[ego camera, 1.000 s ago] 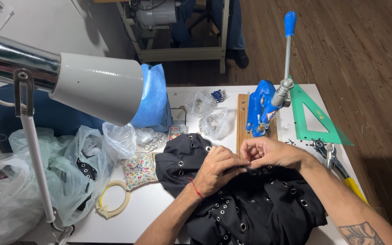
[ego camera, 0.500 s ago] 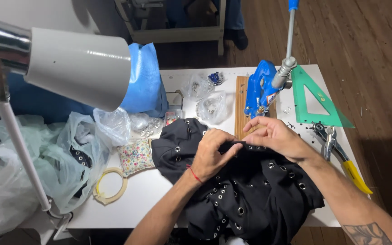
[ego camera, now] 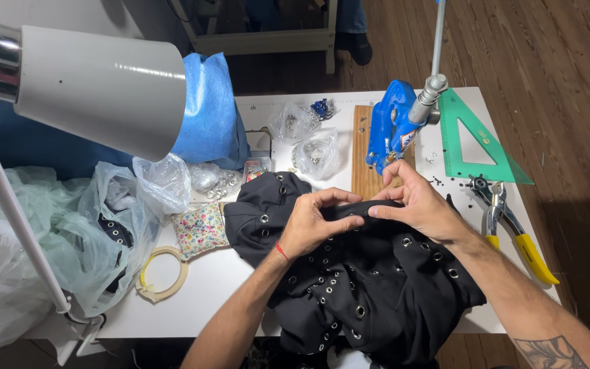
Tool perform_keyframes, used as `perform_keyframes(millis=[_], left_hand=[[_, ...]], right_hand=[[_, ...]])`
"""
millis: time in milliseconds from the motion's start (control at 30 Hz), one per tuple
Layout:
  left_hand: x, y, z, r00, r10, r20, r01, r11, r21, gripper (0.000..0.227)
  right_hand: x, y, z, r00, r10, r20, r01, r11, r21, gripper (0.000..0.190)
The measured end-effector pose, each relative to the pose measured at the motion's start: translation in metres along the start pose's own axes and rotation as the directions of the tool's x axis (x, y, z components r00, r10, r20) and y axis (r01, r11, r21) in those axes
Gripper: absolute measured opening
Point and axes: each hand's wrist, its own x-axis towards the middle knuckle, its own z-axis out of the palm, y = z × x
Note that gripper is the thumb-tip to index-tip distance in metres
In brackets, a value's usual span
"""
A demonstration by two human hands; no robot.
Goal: Attaching metal eyelets to a black garment using a manual press
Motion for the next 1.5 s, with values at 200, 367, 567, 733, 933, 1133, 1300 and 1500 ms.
perform_keyframes(millis=[200,367,567,733,933,1133,1300,1500], left_hand=[[0.002,-0.003,0.006,0.999,-0.034,-0.003,0.034,0.999,-0.015,0.044],[0.020,0.015,0.009,0.995,-0.016,0.102,0.010,0.998,0.055,0.044],[0.101,-0.039,0.043,0.987,-0.047,0.151,0.056,0.997,-0.057,0.035],[0.163,-0.070,0.043,0.992,-0.062,0.112,0.066,0.997,-0.029,0.036],[0.161,-0.038,0.040,0.994,-0.079,0.075,0.069,0.990,0.124,0.032],[0.154,-0.032,0.041,0.997,-0.057,0.043,0.044,0.964,0.264,0.025],[0.146,-0.038,0.032,0.993,0.106,0.058,-0.119,0.946,0.301,0.021],[0.142,-0.057,0.035,0.948,0.317,0.039,-0.315,0.909,0.274,0.016]], right_hand=[[0.006,0.020,-0.016,0.999,-0.041,-0.026,0.040,0.999,-0.030,0.063],[-0.007,0.007,-0.017,0.992,-0.085,-0.091,0.082,0.996,-0.043,0.064],[0.017,0.035,-0.061,0.963,-0.070,-0.261,0.061,0.997,-0.045,0.050],[0.057,0.035,-0.083,0.930,-0.099,-0.353,0.049,0.988,-0.148,0.040],[0.078,0.044,-0.099,0.923,-0.155,-0.351,0.078,0.971,-0.225,0.032],[0.083,0.050,-0.095,0.914,-0.180,-0.363,0.136,0.980,-0.145,0.028],[0.084,0.057,-0.106,0.933,-0.192,-0.306,0.144,0.974,-0.172,0.025],[0.065,0.036,-0.130,0.946,-0.163,-0.278,0.057,0.933,-0.354,0.026]])
